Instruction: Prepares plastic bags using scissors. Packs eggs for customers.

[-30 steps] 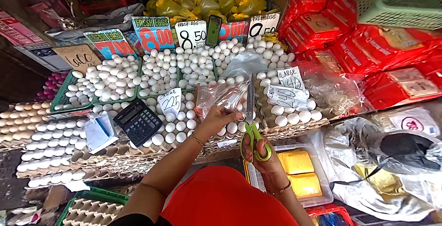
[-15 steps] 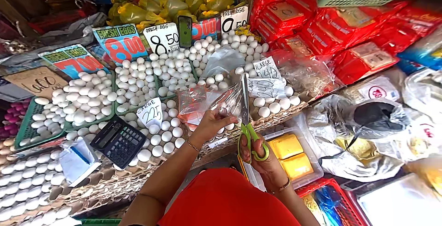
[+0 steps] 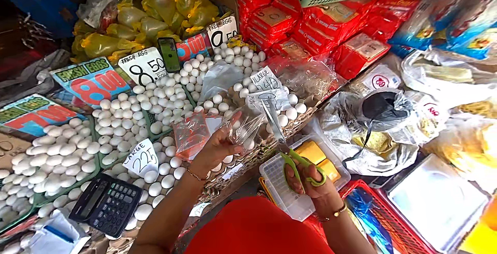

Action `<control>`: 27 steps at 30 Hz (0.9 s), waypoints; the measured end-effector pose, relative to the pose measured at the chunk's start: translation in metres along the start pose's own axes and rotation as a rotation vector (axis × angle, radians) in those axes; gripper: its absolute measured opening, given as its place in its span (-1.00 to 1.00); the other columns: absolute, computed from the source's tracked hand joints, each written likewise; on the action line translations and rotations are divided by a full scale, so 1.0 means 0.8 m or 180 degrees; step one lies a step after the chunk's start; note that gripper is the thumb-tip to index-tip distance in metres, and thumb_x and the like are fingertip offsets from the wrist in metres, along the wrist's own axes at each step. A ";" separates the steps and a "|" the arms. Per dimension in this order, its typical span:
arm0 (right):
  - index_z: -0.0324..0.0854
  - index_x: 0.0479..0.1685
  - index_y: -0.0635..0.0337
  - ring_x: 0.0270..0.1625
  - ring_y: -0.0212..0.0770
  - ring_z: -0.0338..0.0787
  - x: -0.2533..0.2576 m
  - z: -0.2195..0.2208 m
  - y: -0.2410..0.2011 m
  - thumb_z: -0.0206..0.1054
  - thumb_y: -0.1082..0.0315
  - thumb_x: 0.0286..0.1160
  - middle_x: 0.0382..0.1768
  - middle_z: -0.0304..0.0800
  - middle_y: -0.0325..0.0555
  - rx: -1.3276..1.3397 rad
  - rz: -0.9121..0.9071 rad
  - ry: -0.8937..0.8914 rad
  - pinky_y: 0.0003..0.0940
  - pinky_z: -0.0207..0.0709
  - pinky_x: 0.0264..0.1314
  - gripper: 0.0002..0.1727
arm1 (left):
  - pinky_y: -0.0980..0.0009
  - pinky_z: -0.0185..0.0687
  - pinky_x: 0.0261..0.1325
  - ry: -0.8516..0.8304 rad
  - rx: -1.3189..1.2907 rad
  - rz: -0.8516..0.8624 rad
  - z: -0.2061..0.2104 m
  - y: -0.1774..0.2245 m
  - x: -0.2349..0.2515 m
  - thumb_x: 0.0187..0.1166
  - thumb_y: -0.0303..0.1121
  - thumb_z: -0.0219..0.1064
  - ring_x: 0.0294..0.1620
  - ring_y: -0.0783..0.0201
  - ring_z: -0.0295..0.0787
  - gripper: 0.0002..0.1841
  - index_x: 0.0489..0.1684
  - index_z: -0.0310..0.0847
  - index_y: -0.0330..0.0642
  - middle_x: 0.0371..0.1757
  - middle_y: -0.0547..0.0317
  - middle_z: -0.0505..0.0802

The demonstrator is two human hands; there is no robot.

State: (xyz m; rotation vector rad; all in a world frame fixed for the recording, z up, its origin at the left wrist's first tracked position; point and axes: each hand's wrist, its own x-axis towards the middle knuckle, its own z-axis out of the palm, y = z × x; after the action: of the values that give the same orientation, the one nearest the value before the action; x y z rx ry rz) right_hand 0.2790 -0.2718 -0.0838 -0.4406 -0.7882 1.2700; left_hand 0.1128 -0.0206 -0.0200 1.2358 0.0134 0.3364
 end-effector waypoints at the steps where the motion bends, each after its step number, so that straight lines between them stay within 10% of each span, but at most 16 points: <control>1: 0.77 0.12 -0.02 -0.43 -0.52 0.81 -0.014 -0.009 -0.009 0.37 -0.29 0.45 -0.32 0.88 -0.37 -0.0101 0.0035 -0.0044 -0.63 0.69 -0.40 -0.43 | 0.48 0.81 0.05 -0.0118 -0.0054 -0.0072 -0.005 0.004 0.002 0.34 -0.34 0.63 -0.15 0.49 0.87 -0.58 0.18 0.70 0.14 -0.10 0.43 0.92; 8: 0.80 0.04 -0.04 -0.37 -0.53 0.86 -0.088 -0.051 -0.054 0.42 -0.24 0.47 -0.31 0.92 -0.42 -0.0674 0.0190 -0.0263 -0.62 0.74 -0.34 -0.51 | 0.52 0.81 -0.07 -0.0745 -0.0055 -0.0800 -0.009 0.014 0.037 0.34 -0.31 0.62 -0.24 0.52 0.86 -0.67 0.06 0.77 0.20 -0.19 0.46 0.93; 12: 0.77 0.24 -0.23 -0.45 -0.61 0.79 -0.142 -0.073 -0.075 0.34 -0.37 0.41 -0.30 0.91 -0.47 -0.0927 -0.0422 0.0690 -0.69 0.66 -0.45 -0.41 | 0.58 0.78 -0.08 -0.0826 -0.0050 -0.0779 -0.025 0.019 0.060 0.33 -0.24 0.61 -0.23 0.56 0.85 -0.73 0.00 0.88 0.21 -0.18 0.46 0.94; 20: 0.80 0.14 -0.10 -0.37 -0.52 0.84 -0.172 -0.100 -0.087 0.37 -0.26 0.48 -0.28 0.92 -0.38 -0.0961 -0.0709 0.1114 -0.63 0.72 -0.34 -0.49 | 0.57 0.74 -0.19 -0.1033 0.0650 -0.0918 -0.021 0.039 0.173 0.35 -0.21 0.58 -0.44 0.53 0.74 0.01 0.91 0.03 0.15 -0.33 0.41 0.85; 27: 0.79 0.04 0.04 -0.36 -0.43 0.86 -0.155 -0.133 -0.062 0.41 -0.18 0.50 -0.33 0.90 -0.28 -0.0539 -0.0629 0.1034 -0.56 0.75 -0.29 -0.51 | 0.46 0.73 -0.11 -0.0537 0.1824 -0.0731 0.012 0.036 0.393 0.43 -0.57 0.24 -0.31 0.45 0.73 -0.51 0.40 0.34 -0.25 -0.19 0.27 0.79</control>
State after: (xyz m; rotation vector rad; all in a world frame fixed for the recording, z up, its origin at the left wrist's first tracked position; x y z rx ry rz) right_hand 0.3790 -0.3904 -0.1556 -0.6704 -0.6466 0.9217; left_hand 0.4063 0.0601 0.0635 1.8083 0.1122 0.0204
